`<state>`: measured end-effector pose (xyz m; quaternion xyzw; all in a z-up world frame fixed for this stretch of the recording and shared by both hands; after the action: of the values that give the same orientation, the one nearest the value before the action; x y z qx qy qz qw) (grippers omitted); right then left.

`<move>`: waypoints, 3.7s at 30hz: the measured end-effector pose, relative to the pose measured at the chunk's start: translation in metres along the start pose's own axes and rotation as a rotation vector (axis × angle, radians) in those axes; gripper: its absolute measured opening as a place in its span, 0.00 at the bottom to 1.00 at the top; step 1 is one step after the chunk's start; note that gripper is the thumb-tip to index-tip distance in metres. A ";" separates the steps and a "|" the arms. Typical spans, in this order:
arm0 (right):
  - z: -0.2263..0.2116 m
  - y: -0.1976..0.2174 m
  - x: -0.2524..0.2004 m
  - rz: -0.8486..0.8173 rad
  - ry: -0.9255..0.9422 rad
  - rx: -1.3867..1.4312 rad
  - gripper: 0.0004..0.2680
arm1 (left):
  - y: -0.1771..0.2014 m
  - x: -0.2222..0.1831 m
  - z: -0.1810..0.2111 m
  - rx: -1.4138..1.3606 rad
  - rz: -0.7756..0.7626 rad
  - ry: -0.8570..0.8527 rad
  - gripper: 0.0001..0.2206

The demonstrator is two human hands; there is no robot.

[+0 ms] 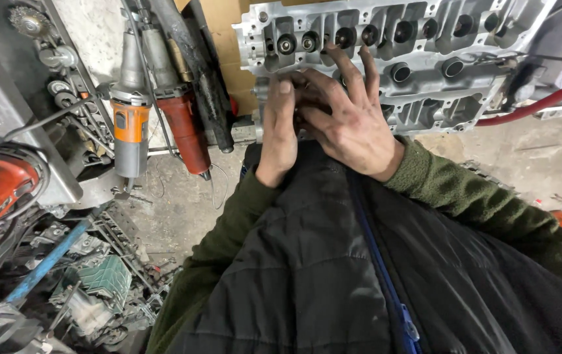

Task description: Installing valves and keepers into a cylinder head using a hammer and specialized tools.

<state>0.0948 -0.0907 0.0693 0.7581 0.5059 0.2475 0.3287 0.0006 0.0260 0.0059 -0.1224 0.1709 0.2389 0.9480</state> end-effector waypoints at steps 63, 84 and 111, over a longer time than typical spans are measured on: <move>0.089 -0.026 0.043 0.208 -0.081 -0.282 0.03 | 0.052 0.007 0.054 0.511 0.169 -0.155 0.09; 0.055 0.044 0.022 0.134 -0.081 0.148 0.10 | 0.051 0.042 0.082 1.031 0.128 -0.621 0.08; 0.046 0.048 -0.053 0.315 -0.150 0.257 0.08 | 0.045 0.067 0.061 1.625 0.093 -0.909 0.04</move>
<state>0.1376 -0.1647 0.0726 0.8798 0.3825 0.1722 0.2235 0.0497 0.1111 0.0287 0.6907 -0.0973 0.1086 0.7083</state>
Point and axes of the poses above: each hand's wrist, its own x-axis towards the middle knuckle, its own y-axis out of the back of the hand, z = x × y, the point moved 3 cm from there along x, towards the middle knuckle, and after that the axes turned 12 degrees about x, right-handed, at the moved point
